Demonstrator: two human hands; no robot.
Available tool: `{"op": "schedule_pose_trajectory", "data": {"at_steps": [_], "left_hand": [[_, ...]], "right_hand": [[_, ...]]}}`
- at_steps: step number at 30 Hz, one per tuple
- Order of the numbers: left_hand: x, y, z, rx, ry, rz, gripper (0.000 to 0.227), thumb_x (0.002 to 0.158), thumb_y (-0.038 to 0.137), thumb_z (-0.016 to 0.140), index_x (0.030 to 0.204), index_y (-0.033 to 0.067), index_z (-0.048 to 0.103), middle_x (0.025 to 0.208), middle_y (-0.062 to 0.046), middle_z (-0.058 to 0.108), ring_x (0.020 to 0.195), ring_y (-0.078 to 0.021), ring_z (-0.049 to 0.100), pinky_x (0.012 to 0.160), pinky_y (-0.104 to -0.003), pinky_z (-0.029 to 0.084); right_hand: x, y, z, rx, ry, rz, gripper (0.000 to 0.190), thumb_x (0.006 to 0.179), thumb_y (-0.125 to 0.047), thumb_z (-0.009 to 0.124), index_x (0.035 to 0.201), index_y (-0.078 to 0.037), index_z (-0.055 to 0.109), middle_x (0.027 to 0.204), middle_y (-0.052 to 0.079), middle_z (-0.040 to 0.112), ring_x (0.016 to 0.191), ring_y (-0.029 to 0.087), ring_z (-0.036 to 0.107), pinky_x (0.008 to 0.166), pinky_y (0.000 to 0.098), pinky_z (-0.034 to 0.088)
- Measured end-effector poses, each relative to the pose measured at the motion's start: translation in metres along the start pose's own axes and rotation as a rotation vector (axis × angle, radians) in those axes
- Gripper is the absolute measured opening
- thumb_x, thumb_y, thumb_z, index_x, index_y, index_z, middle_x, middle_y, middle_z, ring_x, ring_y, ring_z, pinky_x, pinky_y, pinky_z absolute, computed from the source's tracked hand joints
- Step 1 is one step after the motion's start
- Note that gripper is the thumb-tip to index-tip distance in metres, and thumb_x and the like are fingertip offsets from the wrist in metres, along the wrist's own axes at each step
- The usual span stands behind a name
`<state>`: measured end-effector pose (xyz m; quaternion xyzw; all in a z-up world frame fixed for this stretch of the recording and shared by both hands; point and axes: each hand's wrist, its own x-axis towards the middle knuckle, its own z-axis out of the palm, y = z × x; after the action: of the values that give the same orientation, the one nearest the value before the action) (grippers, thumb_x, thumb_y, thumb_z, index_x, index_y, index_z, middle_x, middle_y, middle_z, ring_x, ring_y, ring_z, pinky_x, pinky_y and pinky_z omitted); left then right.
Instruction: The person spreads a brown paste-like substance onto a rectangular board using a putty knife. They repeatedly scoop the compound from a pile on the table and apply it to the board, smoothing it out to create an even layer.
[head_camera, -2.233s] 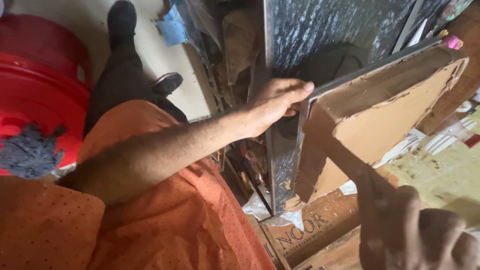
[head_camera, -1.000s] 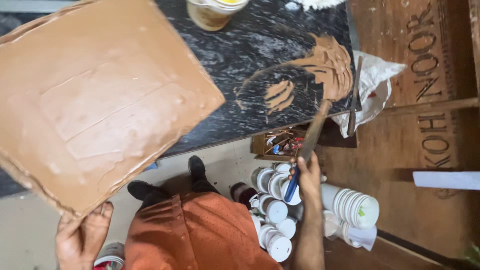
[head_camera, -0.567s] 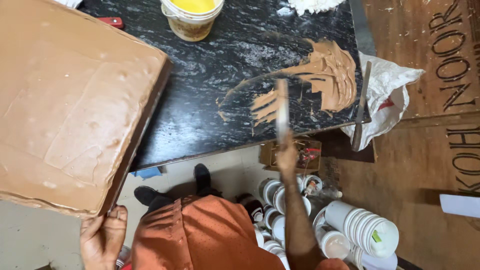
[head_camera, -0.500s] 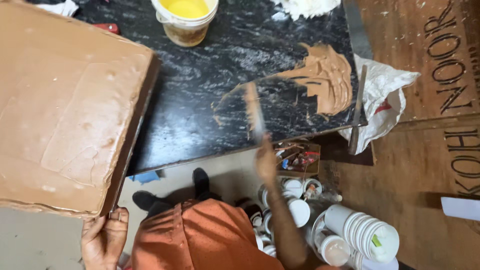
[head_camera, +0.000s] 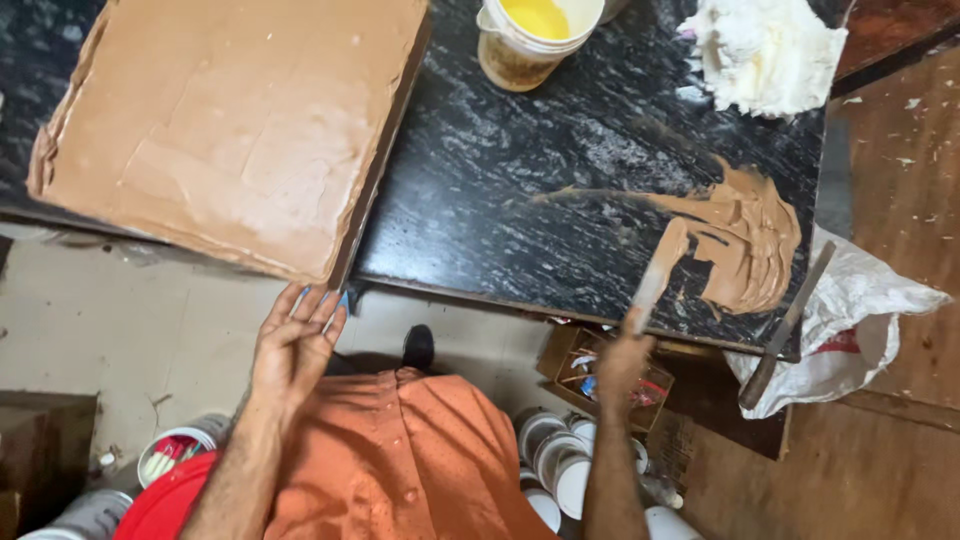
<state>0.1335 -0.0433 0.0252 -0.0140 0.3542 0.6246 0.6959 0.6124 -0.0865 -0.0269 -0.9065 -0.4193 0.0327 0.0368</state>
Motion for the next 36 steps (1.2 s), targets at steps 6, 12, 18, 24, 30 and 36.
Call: {"op": "schedule_pose_trajectory", "data": {"at_steps": [6,12,18,24,30,36], "left_hand": [[0.008,-0.011,-0.008,0.045,-0.064,0.012,0.066,0.076,-0.015,0.050,0.139,0.0042,0.049,0.140,-0.018,0.053,0.140,-0.0404,0.050,0.116,-0.055,0.043],[0.007,-0.003,-0.017,-0.037,-0.068,0.013,0.071,0.075,-0.016,0.049,0.144,0.0040,0.053,0.146,-0.020,0.058,0.139,-0.0404,0.053,0.112,-0.053,0.044],[0.001,0.019,-0.036,0.213,0.096,0.045,0.069,0.078,-0.016,0.041,0.142,0.0062,0.052,0.142,-0.017,0.057,0.135,-0.0355,0.056,0.109,-0.049,0.048],[0.017,0.020,-0.041,0.393,0.128,-0.064,0.049,0.093,-0.008,0.047,0.140,0.0046,0.053,0.132,-0.017,0.062,0.121,-0.0286,0.061,0.102,-0.042,0.050],[0.021,0.024,-0.048,0.424,0.189,-0.089,0.038,0.100,0.001,0.050,0.137,0.0058,0.054,0.128,-0.013,0.065,0.117,-0.0249,0.065,0.099,-0.038,0.052],[0.009,0.034,-0.070,0.471,0.326,-0.008,0.036,0.100,0.003,0.053,0.136,0.0063,0.056,0.124,-0.012,0.068,0.111,-0.0230,0.065,0.094,-0.038,0.051]], "right_hand": [[-0.008,-0.004,0.023,0.370,0.118,-0.432,0.061,0.102,-0.017,0.062,0.160,-0.025,0.045,0.094,0.020,0.067,0.082,0.034,0.067,0.074,0.0494,0.056],[-0.021,-0.001,0.008,1.332,-0.889,0.587,0.045,0.109,-0.022,0.048,0.142,0.005,0.035,0.078,0.012,0.068,0.044,0.014,0.050,0.037,0.0283,0.040],[0.032,-0.003,-0.008,0.880,-0.308,0.157,0.051,0.106,-0.018,0.047,0.157,-0.015,0.042,0.073,0.014,0.071,0.047,0.015,0.057,0.041,0.0311,0.045],[0.009,-0.090,0.031,0.214,-0.095,-0.234,0.053,0.104,-0.008,0.047,0.156,-0.003,0.041,0.073,0.015,0.072,0.053,0.021,0.064,0.042,0.0399,0.055],[-0.105,-0.132,0.028,0.779,-0.428,-0.291,0.056,0.099,-0.015,0.055,0.154,-0.010,0.048,0.121,0.011,0.073,0.065,0.021,0.071,0.058,0.0344,0.060],[0.002,-0.052,-0.009,0.081,0.051,-0.175,0.054,0.107,-0.009,0.050,0.158,-0.026,0.056,0.104,0.022,0.061,0.083,0.034,0.063,0.074,0.0463,0.055]]}}
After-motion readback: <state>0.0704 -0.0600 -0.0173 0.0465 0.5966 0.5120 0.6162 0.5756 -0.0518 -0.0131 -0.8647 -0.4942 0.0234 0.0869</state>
